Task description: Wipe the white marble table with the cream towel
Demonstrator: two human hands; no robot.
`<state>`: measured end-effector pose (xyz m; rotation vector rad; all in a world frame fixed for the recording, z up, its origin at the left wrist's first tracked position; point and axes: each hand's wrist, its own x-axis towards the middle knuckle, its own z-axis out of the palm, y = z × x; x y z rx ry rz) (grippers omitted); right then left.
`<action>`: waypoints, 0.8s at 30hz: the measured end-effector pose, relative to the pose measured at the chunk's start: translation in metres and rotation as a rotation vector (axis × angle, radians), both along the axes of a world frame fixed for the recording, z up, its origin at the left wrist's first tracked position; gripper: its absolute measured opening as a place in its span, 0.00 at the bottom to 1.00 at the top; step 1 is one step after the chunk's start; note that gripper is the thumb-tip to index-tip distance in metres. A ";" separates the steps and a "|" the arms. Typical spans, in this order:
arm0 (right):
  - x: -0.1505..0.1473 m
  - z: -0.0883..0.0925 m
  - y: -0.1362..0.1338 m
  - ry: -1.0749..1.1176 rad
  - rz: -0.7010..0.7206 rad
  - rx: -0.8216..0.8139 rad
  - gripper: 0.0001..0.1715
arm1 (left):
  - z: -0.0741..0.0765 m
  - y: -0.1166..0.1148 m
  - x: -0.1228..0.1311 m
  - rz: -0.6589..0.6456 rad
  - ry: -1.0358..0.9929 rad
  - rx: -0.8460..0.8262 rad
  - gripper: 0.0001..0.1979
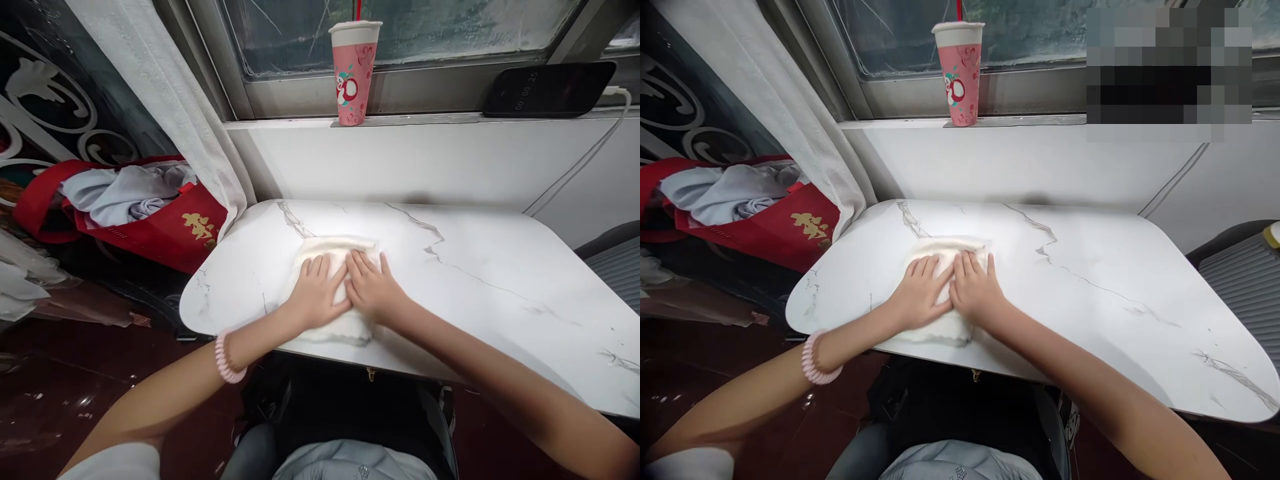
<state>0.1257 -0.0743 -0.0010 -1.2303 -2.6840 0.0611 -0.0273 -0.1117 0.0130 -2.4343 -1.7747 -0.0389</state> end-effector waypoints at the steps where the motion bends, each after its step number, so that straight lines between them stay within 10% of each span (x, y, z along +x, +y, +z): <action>1: -0.001 0.003 0.016 -0.016 -0.036 -0.020 0.33 | -0.003 0.015 0.004 0.005 -0.009 0.006 0.33; 12: 0.020 0.001 0.148 0.113 -0.416 -0.148 0.34 | -0.013 0.176 0.041 -0.022 -0.271 0.096 0.26; 18: 0.032 -0.004 0.138 0.104 -0.356 -0.107 0.34 | -0.018 0.162 0.053 0.035 -0.266 0.063 0.27; 24: 0.070 -0.006 0.073 -0.015 -0.254 0.006 0.33 | -0.014 0.090 0.086 0.048 -0.203 -0.008 0.30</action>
